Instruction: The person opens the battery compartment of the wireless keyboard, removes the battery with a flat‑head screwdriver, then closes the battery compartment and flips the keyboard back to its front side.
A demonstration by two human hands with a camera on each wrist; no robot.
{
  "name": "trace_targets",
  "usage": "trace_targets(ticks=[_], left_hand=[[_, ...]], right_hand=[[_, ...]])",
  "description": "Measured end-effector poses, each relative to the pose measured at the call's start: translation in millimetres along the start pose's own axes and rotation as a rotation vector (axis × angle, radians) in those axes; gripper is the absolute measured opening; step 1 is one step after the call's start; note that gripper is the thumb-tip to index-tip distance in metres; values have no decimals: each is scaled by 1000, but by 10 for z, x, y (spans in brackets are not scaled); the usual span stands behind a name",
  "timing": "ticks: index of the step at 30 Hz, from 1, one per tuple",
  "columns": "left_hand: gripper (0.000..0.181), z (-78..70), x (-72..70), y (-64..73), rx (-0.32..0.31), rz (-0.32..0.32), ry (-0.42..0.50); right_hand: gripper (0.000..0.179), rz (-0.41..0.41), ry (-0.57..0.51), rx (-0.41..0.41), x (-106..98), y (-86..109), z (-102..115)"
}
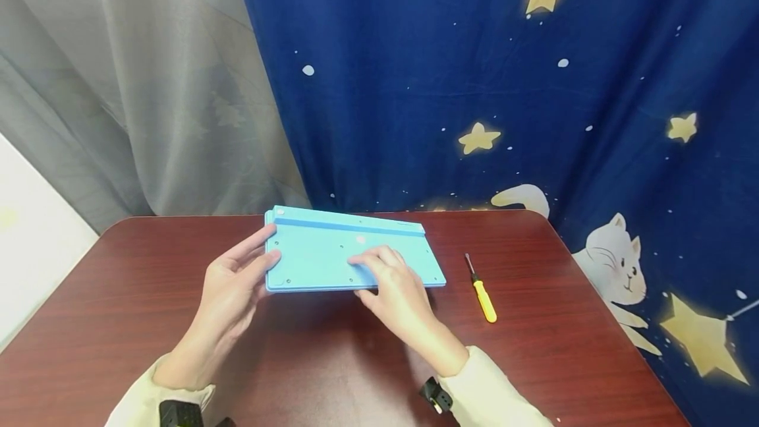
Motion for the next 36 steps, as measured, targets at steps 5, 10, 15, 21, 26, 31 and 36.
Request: trace_targets(ticks=[5, 10, 15, 21, 26, 31, 36], left_hand=[[46, -21, 68, -35, 7, 14, 5], [45, -91, 170, -81, 38, 40, -32], [43, -183, 282, -127, 68, 54, -61], [43, -293, 432, -135, 129, 83, -55], [42, -367, 542, -127, 175, 78, -18], [42, -458, 664, -100, 239, 99, 30], [40, -513, 778, -81, 275, 130, 72]], right_hand=[[43, -49, 112, -74, -19, -4, 48], [45, -85, 128, -118, -34, 4, 79], [48, -148, 135, -165, -84, 2, 94], [49, -222, 135, -199, -165, -13, 108], [49, -260, 110, -181, -194, -18, 94], [50, -297, 64, -160, -222, -27, 90], [50, -334, 29, -159, -236, -32, 96]])
Point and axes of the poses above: each hand's wrist, its own y-axis away from the middle knuckle, its own x-axis out of the palm, z = x × y, the point moved 7 cm from there along -y, towards the middle knuckle, and after that the axes turned 5 degrees about -z, right-handed, at the moved point
